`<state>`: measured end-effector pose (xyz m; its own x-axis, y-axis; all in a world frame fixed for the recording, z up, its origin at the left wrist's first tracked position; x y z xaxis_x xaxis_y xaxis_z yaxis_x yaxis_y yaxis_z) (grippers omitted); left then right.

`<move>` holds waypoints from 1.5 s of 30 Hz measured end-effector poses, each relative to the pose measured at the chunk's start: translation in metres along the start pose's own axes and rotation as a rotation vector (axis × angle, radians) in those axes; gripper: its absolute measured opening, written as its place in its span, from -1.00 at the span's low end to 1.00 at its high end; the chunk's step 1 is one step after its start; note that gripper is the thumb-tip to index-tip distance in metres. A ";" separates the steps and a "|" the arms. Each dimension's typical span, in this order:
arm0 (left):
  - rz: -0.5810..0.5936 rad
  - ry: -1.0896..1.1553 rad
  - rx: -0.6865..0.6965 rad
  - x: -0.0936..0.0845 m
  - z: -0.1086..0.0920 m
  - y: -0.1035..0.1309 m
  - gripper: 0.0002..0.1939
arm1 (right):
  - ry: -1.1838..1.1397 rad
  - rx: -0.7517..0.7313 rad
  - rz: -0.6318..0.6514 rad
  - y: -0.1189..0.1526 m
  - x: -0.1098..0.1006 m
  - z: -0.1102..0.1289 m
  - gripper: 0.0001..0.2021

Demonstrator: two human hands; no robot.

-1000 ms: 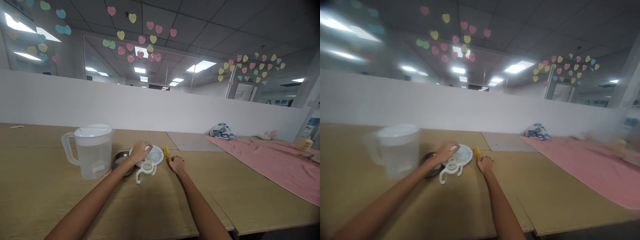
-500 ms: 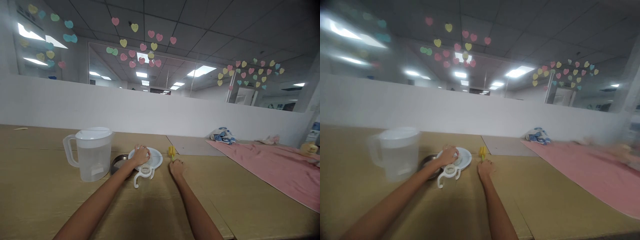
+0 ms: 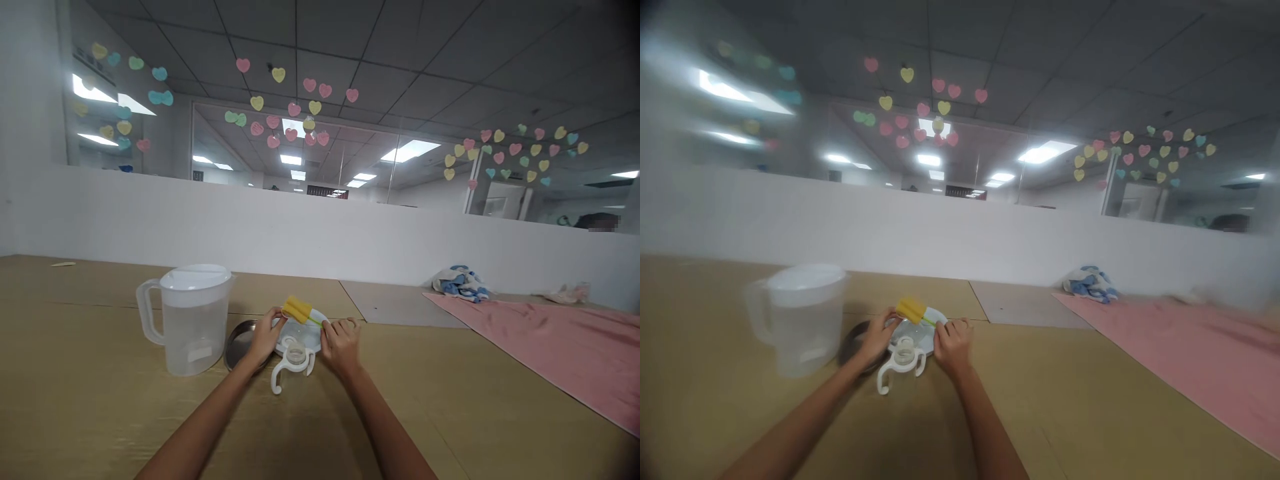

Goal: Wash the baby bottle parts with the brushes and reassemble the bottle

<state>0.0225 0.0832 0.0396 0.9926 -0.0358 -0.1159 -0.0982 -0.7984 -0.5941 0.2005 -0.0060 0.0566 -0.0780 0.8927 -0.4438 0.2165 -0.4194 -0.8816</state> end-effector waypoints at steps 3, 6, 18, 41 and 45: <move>-0.020 0.102 -0.031 0.002 -0.003 0.007 -0.72 | 0.011 -0.058 -0.012 0.001 0.002 0.004 -0.78; -0.040 0.169 -0.049 0.002 -0.003 0.009 -0.68 | 0.039 0.002 -0.021 0.000 0.002 -0.004 -0.75; -0.273 0.138 -0.020 -0.015 0.016 0.003 -0.69 | -0.052 -0.195 0.045 -0.003 0.008 0.002 -0.76; -0.210 0.178 -0.125 -0.011 0.008 0.012 -0.76 | -0.147 -0.098 -0.031 0.000 -0.006 0.005 -0.73; -0.162 0.181 -0.134 -0.006 0.009 0.012 -0.73 | -0.104 -0.116 -0.144 -0.001 -0.014 0.002 -0.78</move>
<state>0.0145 0.0792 0.0256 0.9923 0.0016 0.1236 0.0614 -0.8742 -0.4816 0.1992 -0.0184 0.0630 -0.2152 0.9176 -0.3341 0.3062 -0.2615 -0.9154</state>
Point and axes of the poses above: each hand's wrist, its own y-axis away from the middle knuckle, its own x-axis out of the palm, z = x × y, the point moved 6 cm from there along -y, towards the middle knuckle, and after that the axes turned 2 degrees about y, right-handed, at the moved point
